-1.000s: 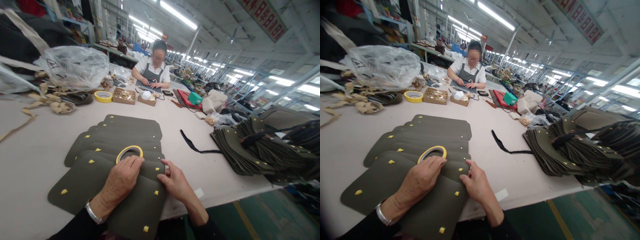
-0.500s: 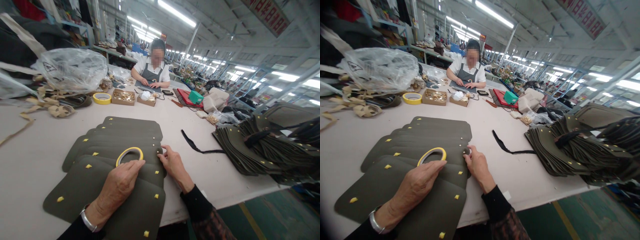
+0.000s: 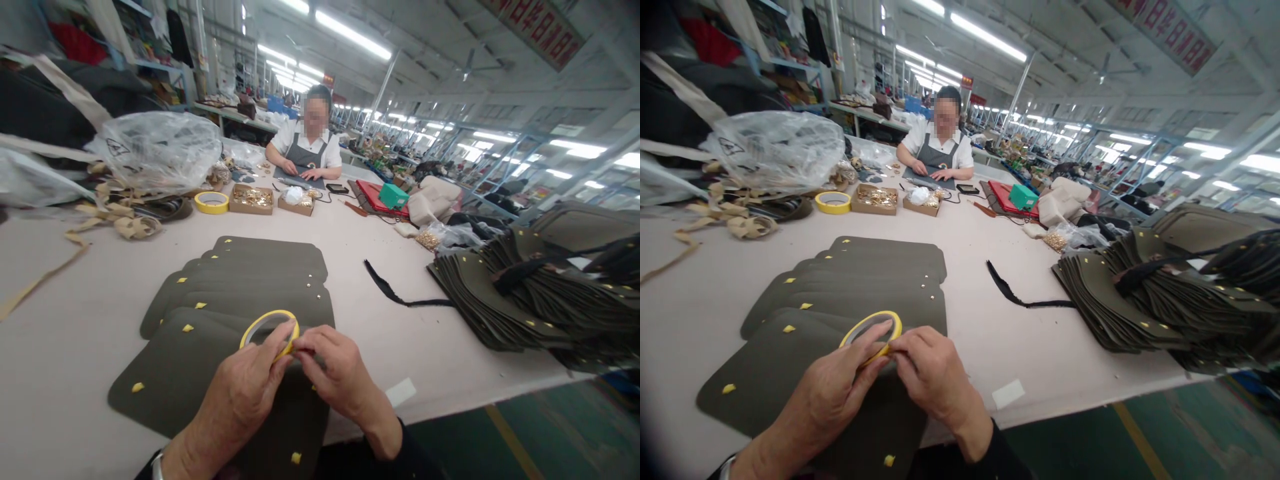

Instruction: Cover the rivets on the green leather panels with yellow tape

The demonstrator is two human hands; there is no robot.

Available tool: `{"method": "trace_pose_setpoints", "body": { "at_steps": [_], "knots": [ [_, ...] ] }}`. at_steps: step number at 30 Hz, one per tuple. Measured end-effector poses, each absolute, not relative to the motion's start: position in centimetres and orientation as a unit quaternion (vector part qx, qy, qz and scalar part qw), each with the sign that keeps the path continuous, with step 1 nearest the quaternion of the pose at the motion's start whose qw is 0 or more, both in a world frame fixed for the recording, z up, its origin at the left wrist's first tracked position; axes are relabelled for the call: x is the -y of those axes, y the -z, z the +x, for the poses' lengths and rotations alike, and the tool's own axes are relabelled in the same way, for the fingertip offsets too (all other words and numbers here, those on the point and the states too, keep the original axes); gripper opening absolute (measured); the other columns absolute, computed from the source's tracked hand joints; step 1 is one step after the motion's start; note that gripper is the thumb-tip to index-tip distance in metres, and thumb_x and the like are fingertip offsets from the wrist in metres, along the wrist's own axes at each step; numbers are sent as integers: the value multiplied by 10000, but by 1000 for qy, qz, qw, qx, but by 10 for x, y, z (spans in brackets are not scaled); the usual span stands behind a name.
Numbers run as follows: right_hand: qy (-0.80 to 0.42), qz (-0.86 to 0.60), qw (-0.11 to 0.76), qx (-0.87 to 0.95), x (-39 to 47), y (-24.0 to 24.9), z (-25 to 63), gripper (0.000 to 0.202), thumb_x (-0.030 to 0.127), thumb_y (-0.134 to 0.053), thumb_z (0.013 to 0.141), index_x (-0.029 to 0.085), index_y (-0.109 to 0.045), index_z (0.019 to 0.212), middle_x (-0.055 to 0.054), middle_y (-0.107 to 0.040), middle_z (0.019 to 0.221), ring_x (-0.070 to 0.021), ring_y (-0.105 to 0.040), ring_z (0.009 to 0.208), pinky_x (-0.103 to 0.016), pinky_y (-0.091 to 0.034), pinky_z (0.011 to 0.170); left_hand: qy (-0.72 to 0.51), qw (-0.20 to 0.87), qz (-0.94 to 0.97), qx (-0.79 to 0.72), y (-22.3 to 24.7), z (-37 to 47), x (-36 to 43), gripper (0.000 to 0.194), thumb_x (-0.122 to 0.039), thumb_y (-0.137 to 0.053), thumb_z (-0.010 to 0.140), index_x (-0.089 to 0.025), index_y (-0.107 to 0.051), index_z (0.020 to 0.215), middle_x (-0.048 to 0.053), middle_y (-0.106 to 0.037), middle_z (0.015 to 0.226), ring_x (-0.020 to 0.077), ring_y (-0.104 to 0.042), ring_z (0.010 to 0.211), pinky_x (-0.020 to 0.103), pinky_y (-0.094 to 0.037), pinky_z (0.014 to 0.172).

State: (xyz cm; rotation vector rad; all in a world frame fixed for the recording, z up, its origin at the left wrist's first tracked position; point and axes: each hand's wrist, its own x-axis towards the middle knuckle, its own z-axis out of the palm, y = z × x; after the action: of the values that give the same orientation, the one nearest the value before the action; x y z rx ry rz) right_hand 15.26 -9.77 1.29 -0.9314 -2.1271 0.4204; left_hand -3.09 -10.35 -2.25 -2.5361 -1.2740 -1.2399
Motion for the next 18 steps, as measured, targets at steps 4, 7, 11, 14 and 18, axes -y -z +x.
{"method": "trace_pose_setpoints", "body": {
  "at_steps": [4,7,11,14,18],
  "knots": [
    [-111,-364,375,845,103,-3,152,173,92,-489,886,202,-622,899,-61,-687,821,-179,-624,758,-286,-510,696,394,31,-825,404,19,-29,111,344,-236,-401,993,-137,-440,1320,95,-712,1132,169,-710,816,274,-567,754],
    [-73,-389,372,839,111,4,153,178,79,-490,850,211,-610,843,-49,-667,735,-181,-610,682,-290,-495,642,382,6,-830,406,17,-28,116,235,-211,-396,988,-184,-540,1171,44,-742,973,158,-704,762,258,-557,703],
    [-65,-419,393,816,123,9,151,197,64,-494,810,211,-625,798,-36,-650,674,-171,-603,635,-280,-480,603,388,-27,-836,388,13,-26,121,240,-199,-356,991,-213,-596,985,14,-723,839,129,-685,699,211,-538,642],
    [-161,-492,428,741,129,8,147,158,101,-542,779,207,-638,711,-14,-636,616,-149,-589,567,-259,-459,548,375,-36,-844,382,7,-20,122,266,-184,-352,986,-218,-605,911,5,-679,743,125,-656,651,208,-523,612],
    [-418,-570,458,540,120,8,153,112,239,-619,755,187,-623,656,12,-611,514,-133,-569,450,-236,-451,451,409,-24,-841,353,-1,-10,122,234,-151,-390,971,-208,-589,859,10,-651,727,130,-639,673,221,-514,636]
  ]
}}
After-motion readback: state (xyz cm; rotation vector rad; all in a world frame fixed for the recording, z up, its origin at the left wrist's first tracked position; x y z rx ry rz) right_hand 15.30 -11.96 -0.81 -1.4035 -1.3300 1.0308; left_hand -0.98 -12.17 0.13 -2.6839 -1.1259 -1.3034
